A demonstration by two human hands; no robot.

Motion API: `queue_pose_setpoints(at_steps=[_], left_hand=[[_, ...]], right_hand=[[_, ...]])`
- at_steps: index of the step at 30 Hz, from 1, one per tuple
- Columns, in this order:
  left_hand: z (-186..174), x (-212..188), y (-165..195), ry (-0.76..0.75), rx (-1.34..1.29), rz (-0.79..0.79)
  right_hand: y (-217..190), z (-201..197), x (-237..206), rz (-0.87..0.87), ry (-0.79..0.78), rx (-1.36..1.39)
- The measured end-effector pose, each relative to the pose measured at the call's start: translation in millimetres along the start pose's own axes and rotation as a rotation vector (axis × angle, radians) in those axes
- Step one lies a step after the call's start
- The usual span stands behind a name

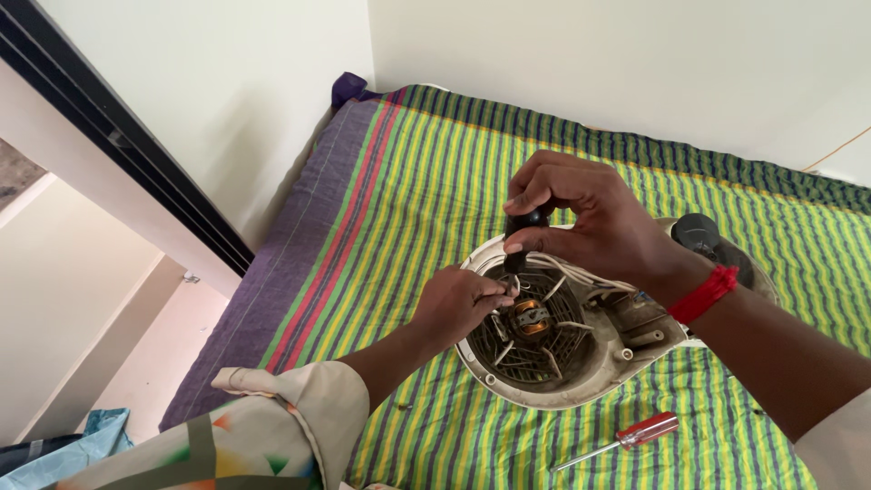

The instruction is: The person works on the internal components of a disassembled electric fan motor housing placed on a striped bedsheet. They use a screwdriver to adjust or tighten parts inside the motor assembly, handling wires and small components with both hands.

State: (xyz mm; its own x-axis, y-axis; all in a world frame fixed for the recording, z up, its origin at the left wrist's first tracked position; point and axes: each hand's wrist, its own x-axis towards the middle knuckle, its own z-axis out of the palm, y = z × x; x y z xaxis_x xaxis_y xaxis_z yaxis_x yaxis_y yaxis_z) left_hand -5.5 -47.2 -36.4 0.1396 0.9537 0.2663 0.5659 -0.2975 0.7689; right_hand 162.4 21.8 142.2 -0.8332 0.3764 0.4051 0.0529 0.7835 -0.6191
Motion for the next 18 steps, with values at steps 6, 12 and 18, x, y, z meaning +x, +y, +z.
queue_pose_setpoints(at_steps=[6, 12, 18], left_hand=[[1, -4, -4, 0.05, -0.027, 0.071], [0, -3, 0, 0.074, -0.02, 0.113], [-6, -1, 7, -0.04, 0.061, -0.058]], right_hand=[[1, -7, -3, 0.018, -0.112, 0.248], [9, -7, -9, 0.047, -0.014, 0.066], [7, -4, -7, 0.099, 0.062, -0.006]])
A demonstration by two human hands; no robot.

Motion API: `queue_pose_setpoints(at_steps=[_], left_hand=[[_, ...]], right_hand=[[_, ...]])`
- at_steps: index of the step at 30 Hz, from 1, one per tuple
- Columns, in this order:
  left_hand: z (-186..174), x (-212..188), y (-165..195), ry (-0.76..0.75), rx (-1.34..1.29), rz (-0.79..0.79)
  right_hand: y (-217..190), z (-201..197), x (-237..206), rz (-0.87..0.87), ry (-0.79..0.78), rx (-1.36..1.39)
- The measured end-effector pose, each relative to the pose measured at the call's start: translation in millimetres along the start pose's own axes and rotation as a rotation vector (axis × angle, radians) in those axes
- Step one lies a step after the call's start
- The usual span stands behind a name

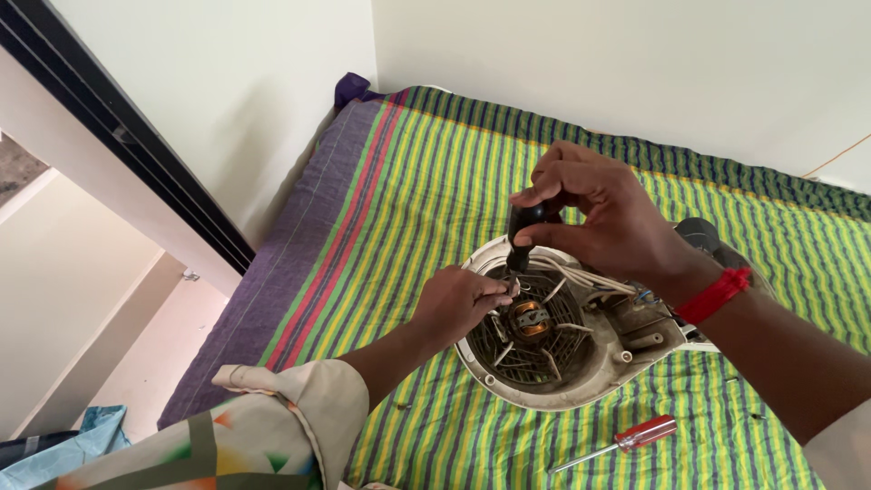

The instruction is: The person works on the internal components of a disassembled electric fan motor housing placed on a striped bedsheet. They use a screwdriver to adjust or tighten parts inside the motor assembly, handling wires and small components with both hands.

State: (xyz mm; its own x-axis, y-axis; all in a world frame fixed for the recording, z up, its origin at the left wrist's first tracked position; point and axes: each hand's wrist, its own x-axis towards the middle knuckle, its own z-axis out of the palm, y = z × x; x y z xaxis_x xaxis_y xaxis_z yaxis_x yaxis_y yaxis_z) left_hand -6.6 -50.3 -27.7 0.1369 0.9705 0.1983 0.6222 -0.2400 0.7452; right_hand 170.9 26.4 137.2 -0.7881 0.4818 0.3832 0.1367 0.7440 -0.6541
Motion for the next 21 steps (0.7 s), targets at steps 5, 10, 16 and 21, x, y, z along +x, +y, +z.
queue_pose_setpoints(at_steps=[5, 10, 16, 21], left_hand=[[2, 1, -2, 0.058, -0.036, 0.048], [7, 4, -6, 0.052, -0.021, 0.012], [9, 1, -7, 0.028, 0.017, -0.026], [9, 2, -6, 0.08, 0.009, 0.053]], right_hand=[[-3, 4, 4, 0.043, -0.025, 0.175], [1, -2, 4, 0.043, -0.146, 0.215], [2, -6, 1, 0.113, -0.064, -0.023], [-1, -3, 0, -0.049, -0.005, -0.089]])
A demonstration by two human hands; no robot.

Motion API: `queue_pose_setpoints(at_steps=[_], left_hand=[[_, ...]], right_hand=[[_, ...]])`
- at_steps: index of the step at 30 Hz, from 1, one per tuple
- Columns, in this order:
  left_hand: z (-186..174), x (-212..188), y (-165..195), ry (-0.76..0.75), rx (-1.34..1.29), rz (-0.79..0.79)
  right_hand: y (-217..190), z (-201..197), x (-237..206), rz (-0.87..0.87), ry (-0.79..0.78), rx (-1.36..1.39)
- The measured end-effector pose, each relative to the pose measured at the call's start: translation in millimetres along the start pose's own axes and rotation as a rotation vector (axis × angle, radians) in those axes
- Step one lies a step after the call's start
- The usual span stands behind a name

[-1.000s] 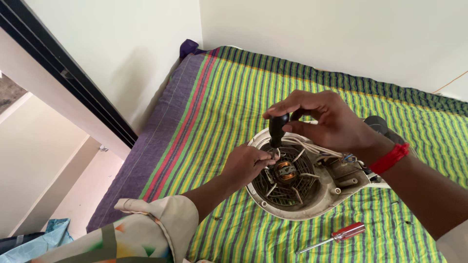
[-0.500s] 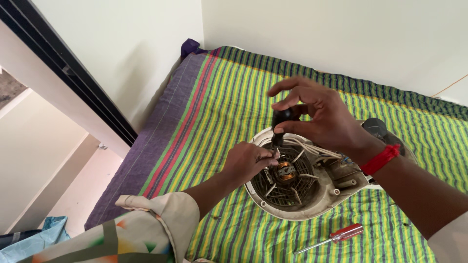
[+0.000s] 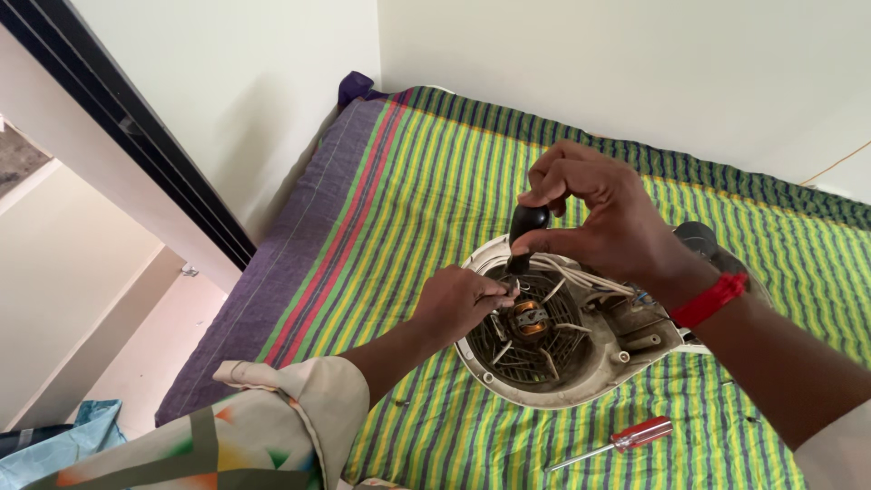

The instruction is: The person works on the internal components of a disassembled electric fan motor housing placed on a striped bedsheet. They use a screwdriver to adjust or tighten parts inside the motor assembly, handling wires and small components with both hands.

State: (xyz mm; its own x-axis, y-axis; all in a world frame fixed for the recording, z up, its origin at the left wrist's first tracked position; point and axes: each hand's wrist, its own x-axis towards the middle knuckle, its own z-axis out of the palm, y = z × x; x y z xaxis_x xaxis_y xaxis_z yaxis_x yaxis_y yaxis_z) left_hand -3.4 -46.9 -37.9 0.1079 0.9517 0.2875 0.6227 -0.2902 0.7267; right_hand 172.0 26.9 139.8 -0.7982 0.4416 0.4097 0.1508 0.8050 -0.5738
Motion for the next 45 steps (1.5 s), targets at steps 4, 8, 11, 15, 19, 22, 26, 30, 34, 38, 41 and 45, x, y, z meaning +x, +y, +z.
queue_pose_setpoints(at_steps=[4, 8, 11, 15, 19, 22, 26, 30, 34, 38, 41, 45], left_hand=[[1, 0, -1, -0.006, 0.014, -0.006], [3, -1, -4, -0.052, 0.022, -0.026], [3, -3, -7, 0.022, -0.08, 0.093], [1, -3, -4, -0.013, 0.001, 0.036], [-3, -1, 1, -0.054, 0.003, -0.016], [-7, 0, 4, -0.057, 0.012, -0.005], [-8, -1, 8, -0.022, -0.02, 0.014], [-6, 4, 8, -0.036, -0.065, -0.026], [-4, 4, 5, 0.043, -0.162, 0.113], [-4, 2, 5, 0.003, -0.107, 0.032], [-4, 2, 7, -0.013, -0.101, 0.029], [-4, 2, 6, -0.016, -0.163, 0.076]], right_hand=[[-1, 2, -1, 0.006, 0.001, 0.111], [0, 5, -2, 0.096, -0.077, 0.268], [2, 1, -5, -0.009, -0.191, 0.351], [6, -1, -6, 0.019, -0.129, 0.314], [8, -3, -7, -0.06, -0.05, 0.127], [10, 3, -9, -0.113, 0.029, 0.201], [12, 2, -7, -0.076, 0.025, 0.231], [12, 4, -4, -0.088, 0.023, 0.18], [7, 2, -5, -0.062, -0.047, 0.26], [5, -2, -9, 0.04, -0.112, 0.441], [7, -2, -11, 0.006, -0.039, 0.366], [7, -2, -16, -0.01, 0.003, 0.292]])
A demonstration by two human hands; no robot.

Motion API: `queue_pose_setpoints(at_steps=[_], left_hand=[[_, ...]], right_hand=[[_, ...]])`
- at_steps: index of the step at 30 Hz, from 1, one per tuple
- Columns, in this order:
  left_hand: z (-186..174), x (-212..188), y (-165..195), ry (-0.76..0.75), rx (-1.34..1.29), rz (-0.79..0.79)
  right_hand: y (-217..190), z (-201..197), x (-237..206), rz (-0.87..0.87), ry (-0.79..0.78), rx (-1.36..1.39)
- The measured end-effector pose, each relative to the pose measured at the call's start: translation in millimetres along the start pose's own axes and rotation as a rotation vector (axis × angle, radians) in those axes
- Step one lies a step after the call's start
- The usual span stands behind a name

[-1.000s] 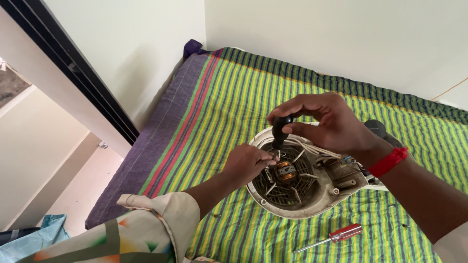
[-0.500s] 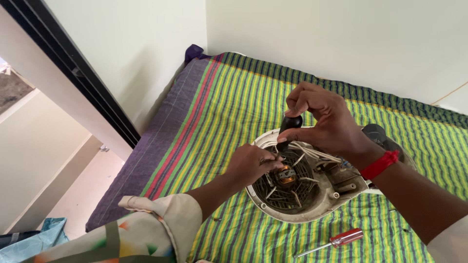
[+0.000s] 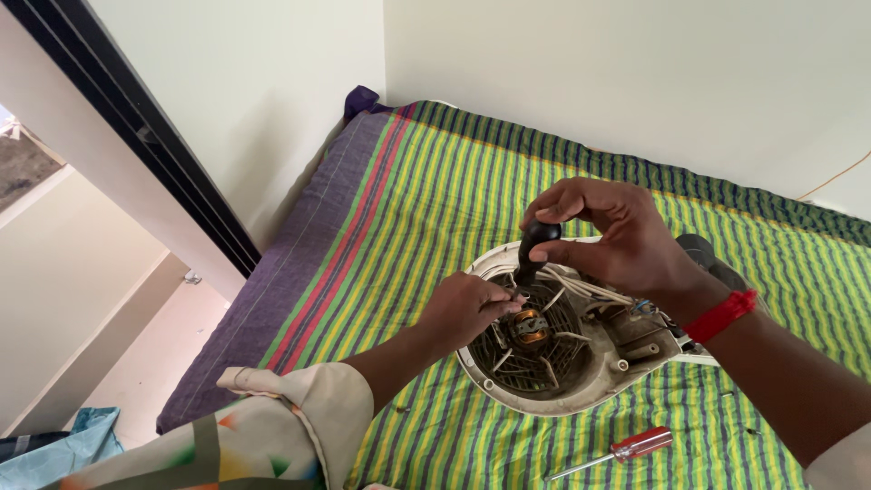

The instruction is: The person works on the internal components of a disassembled electric fan motor housing placed on a striped bedsheet. They use a screwdriver to adjust or tighten parts inside the motor assembly, handling wires and small components with both hands.

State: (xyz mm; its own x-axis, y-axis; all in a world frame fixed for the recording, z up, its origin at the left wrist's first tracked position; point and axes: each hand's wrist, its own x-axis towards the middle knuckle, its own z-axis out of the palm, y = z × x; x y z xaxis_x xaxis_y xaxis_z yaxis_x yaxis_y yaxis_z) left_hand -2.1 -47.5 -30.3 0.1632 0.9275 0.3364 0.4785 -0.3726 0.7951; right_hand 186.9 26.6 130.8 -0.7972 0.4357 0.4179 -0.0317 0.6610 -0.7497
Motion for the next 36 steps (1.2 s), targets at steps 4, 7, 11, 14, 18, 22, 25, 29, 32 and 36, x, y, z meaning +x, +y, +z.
queue_pose_setpoints(at_steps=[4, 7, 11, 14, 18, 22, 25, 29, 32, 36], left_hand=[[-5, 2, 0, -0.028, 0.059, 0.059], [-17, 9, 7, -0.015, 0.091, 0.158], [-42, 19, 23, 0.077, -0.115, 0.122], [-54, 30, 42, 0.088, -0.051, 0.189], [-56, 31, 65, 0.15, -0.082, 0.068], [-53, 29, 77, 0.197, -0.138, 0.059], [-51, 28, 77, 0.201, -0.162, 0.066], [-52, 30, 68, 0.223, -0.119, 0.116], [-54, 28, 62, 0.138, -0.103, 0.117], [-52, 26, 59, 0.109, -0.091, 0.142]], right_hand=[[-1, 0, 1, -0.04, 0.01, -0.089], [-3, 1, 2, -0.059, 0.027, -0.152], [-5, 3, 5, -0.073, 0.059, -0.266], [-4, 8, 7, -0.114, 0.109, -0.407], [-5, 13, 6, -0.091, 0.195, -0.459], [-6, 17, 6, -0.066, 0.25, -0.527], [-7, 16, 7, -0.046, 0.245, -0.58], [-13, 7, 5, -0.062, 0.092, -0.505], [-17, -4, 5, 0.008, 0.009, -0.263], [-14, -11, 7, 0.034, -0.102, -0.123]])
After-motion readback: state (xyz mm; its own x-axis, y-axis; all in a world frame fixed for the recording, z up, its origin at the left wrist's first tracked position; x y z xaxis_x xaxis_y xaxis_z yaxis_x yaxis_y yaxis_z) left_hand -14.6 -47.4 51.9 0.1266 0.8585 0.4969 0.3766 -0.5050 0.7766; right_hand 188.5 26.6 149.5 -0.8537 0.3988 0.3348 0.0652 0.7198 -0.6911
